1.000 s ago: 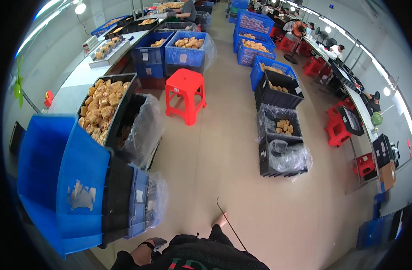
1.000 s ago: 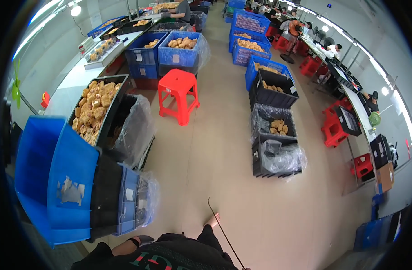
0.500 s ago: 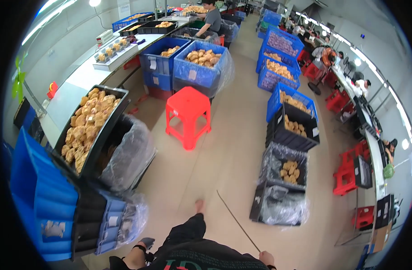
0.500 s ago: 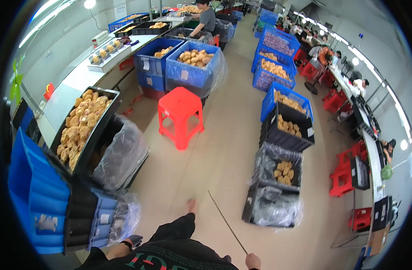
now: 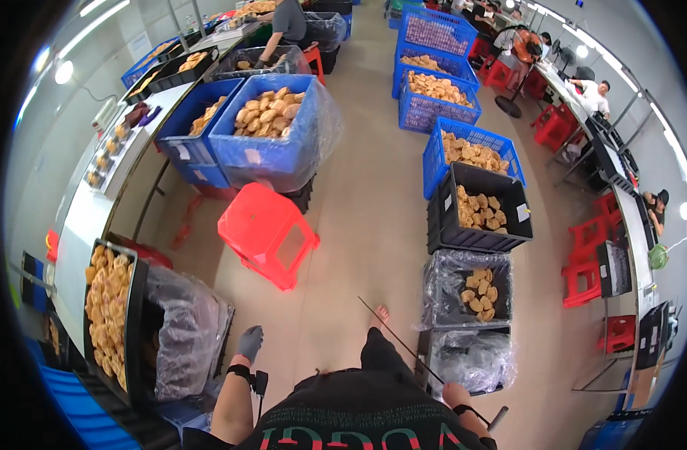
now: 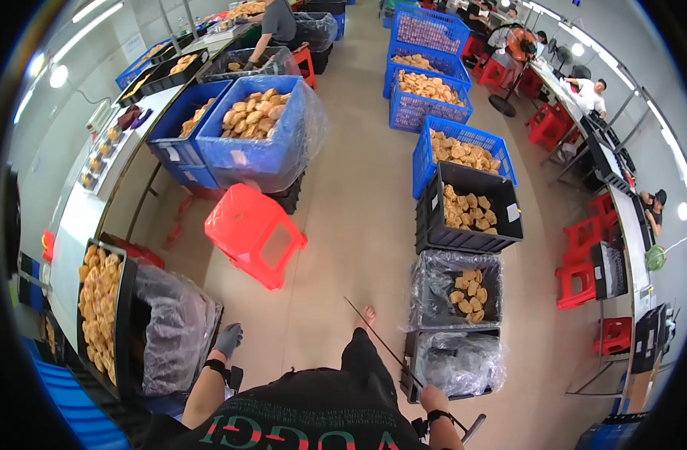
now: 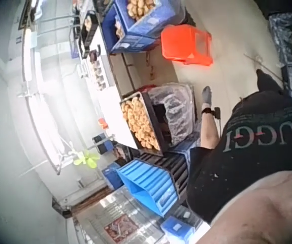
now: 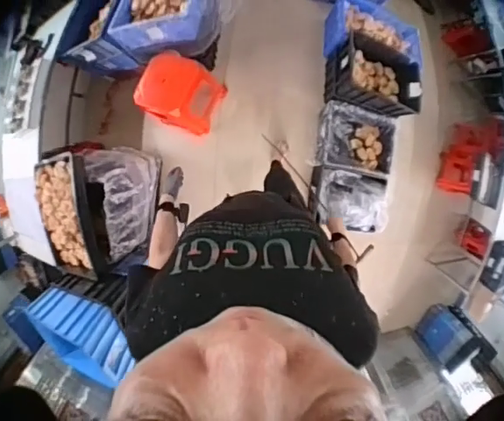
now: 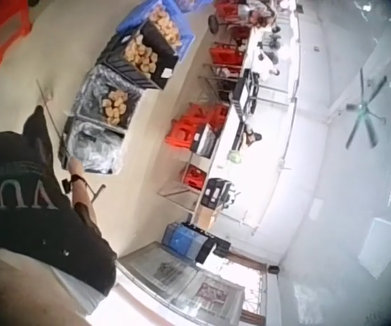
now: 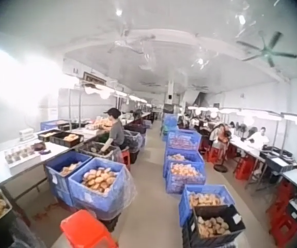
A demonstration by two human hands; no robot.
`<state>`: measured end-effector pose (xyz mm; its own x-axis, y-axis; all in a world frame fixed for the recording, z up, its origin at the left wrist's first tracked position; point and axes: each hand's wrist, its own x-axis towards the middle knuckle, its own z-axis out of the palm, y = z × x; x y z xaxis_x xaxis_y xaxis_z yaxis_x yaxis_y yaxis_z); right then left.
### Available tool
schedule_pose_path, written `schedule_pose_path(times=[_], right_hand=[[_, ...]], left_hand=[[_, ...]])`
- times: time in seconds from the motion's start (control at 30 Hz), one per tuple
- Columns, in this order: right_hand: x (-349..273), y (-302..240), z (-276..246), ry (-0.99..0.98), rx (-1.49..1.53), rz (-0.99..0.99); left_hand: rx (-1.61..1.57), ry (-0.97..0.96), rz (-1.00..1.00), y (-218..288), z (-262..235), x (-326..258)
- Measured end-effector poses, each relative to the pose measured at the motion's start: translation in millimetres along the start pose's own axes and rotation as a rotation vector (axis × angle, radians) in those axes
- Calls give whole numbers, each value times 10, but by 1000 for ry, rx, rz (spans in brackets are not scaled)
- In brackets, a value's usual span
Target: Placing industrial plastic components into a testing fixture and moving bins of parts.
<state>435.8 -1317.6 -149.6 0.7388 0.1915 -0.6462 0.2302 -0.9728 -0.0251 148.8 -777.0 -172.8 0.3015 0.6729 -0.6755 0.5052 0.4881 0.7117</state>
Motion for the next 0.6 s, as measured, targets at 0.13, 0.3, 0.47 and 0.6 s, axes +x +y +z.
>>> schedule_pose_path(times=[0.13, 0.3, 0.47, 0.6], right_hand=[[814, -331, -800, -57, -25, -35], [1982, -641, -1878, 1, -101, -158], [3105, -1180, -2799, -44, -231, -220], [3692, -1780, -3472, -131, -277, -220]], left_hand=[[64, -34, -230, 194, 343, 126], [-49, 65, -367, 435, 918, 95], [-119, 85, -574, 367, 1309, 643], [-195, 133, -673, 1029, 1575, 1388]])
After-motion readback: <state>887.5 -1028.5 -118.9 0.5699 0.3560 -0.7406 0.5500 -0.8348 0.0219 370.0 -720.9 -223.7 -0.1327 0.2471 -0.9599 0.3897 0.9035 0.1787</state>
